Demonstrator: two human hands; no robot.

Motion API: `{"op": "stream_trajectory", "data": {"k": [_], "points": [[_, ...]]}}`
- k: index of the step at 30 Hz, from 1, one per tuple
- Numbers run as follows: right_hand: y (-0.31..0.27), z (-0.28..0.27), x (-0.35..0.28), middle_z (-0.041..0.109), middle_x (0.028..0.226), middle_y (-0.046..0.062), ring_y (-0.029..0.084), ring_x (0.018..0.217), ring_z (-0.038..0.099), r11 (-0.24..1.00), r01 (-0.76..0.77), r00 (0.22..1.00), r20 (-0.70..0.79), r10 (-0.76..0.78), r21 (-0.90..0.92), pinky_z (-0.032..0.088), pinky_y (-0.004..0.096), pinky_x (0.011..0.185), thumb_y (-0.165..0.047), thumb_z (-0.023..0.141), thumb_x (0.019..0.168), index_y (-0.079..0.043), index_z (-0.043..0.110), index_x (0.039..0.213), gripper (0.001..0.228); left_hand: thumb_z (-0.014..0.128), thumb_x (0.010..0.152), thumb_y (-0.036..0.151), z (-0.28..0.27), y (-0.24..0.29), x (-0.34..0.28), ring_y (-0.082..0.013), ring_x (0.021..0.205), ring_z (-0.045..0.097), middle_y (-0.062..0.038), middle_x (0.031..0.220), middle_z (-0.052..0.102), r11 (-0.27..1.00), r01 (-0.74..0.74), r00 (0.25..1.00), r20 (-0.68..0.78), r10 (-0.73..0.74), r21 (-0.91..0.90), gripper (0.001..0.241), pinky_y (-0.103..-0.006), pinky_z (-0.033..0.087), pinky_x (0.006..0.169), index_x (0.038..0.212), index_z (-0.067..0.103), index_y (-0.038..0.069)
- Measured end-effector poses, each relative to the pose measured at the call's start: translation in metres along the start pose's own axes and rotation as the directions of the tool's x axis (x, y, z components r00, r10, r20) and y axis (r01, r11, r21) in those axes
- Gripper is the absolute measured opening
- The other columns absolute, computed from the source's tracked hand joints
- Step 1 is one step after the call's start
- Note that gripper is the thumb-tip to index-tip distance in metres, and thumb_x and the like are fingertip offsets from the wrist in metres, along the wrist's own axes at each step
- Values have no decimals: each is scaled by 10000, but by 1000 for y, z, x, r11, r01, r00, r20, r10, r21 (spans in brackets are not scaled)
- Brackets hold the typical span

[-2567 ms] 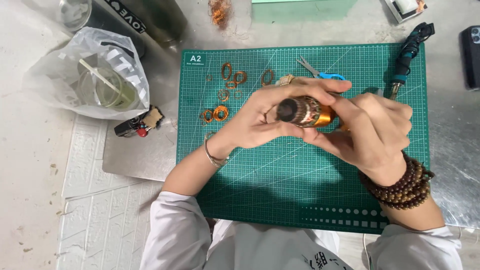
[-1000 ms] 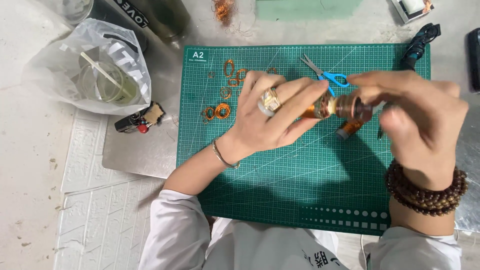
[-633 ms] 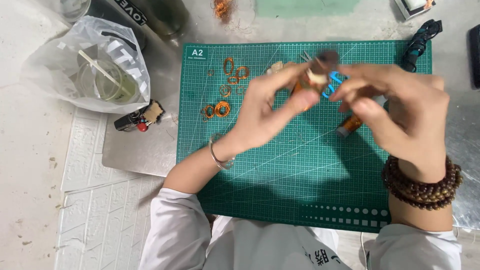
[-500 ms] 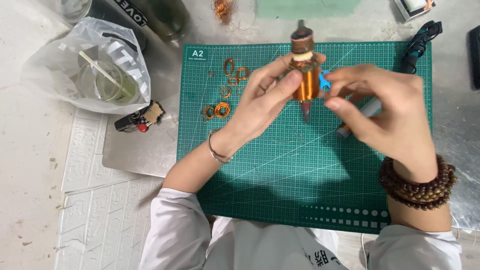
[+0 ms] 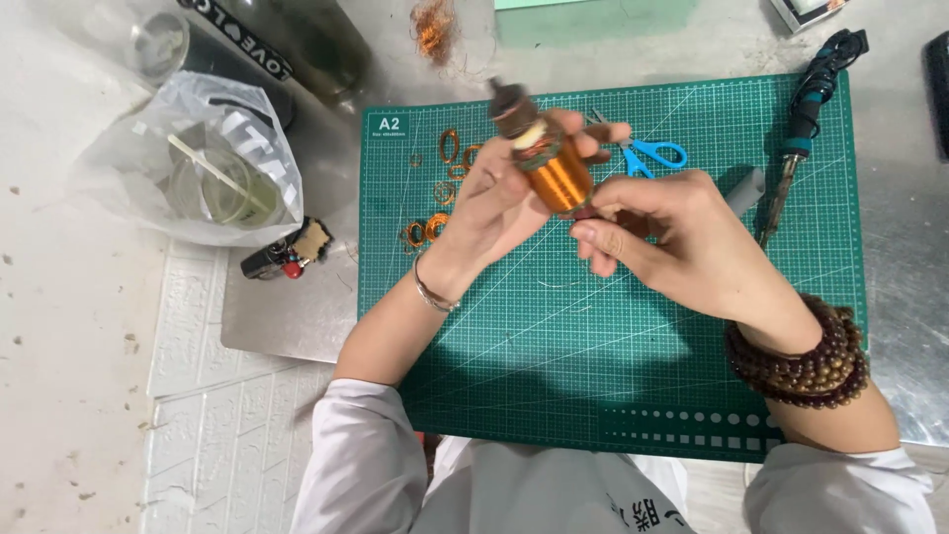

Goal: Assembling and inspecting a small copper-wound cylindrical component on a workbench

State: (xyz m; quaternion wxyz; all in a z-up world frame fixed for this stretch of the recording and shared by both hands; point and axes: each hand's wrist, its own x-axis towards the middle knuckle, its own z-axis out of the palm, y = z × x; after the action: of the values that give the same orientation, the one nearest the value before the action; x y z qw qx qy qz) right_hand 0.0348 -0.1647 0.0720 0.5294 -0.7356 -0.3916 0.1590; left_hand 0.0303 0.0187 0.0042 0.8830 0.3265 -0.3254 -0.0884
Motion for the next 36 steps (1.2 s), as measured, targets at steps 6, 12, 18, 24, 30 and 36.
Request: {"op": "stream_trajectory", "data": {"k": [6,12,18,24,30,36], "points": [[-4,-7,-13,678,881,125,191,594,579,947,174,973,-102,-208,-270,463,277,516,-127,547,896,50,634,1021,234,695,848,257,-20,36,5,-347,1321,446,4,1248,601,916,-41,991,131,-13,400,402,-541,330,1200,1228,586,184],[-7,-21,-26,547,813,109,147,481,414,751,376,903,31,-429,-543,335,250,385,-69,535,924,64,584,1041,183,746,841,99,5,63,-7,-249,1095,665,-104,1149,637,463,-291,951,304,49,837,357,-326,579,963,1151,572,68],[-16,-31,-39,437,738,111,230,556,430,590,432,849,86,-521,-682,399,372,520,-115,546,927,78,586,1051,232,526,972,216,49,75,-8,-205,920,730,-96,1048,688,-103,-469,877,476,60,877,213,-319,588,743,1075,628,61],[-17,-39,-48,568,799,134,235,606,530,488,437,846,162,-507,-755,459,357,519,-98,623,903,64,598,1074,237,566,940,20,76,78,-8,-216,873,750,-98,1020,700,-429,-486,839,544,13,761,131,-305,518,780,1060,620,30],[-5,-41,-41,560,842,158,239,596,505,546,429,848,113,-518,-720,445,363,513,-84,624,918,85,599,1114,260,468,980,60,61,72,-8,-194,899,745,-76,1071,688,-350,-462,855,514,69,815,198,-318,562,806,1087,633,48],[9,-49,-37,568,912,177,262,663,554,552,420,869,145,-473,-720,472,358,551,-85,548,948,61,612,1179,281,530,983,32,58,71,-7,-186,906,752,-93,1123,665,-278,-460,870,490,46,843,169,-298,550,756,1125,623,39]]}}
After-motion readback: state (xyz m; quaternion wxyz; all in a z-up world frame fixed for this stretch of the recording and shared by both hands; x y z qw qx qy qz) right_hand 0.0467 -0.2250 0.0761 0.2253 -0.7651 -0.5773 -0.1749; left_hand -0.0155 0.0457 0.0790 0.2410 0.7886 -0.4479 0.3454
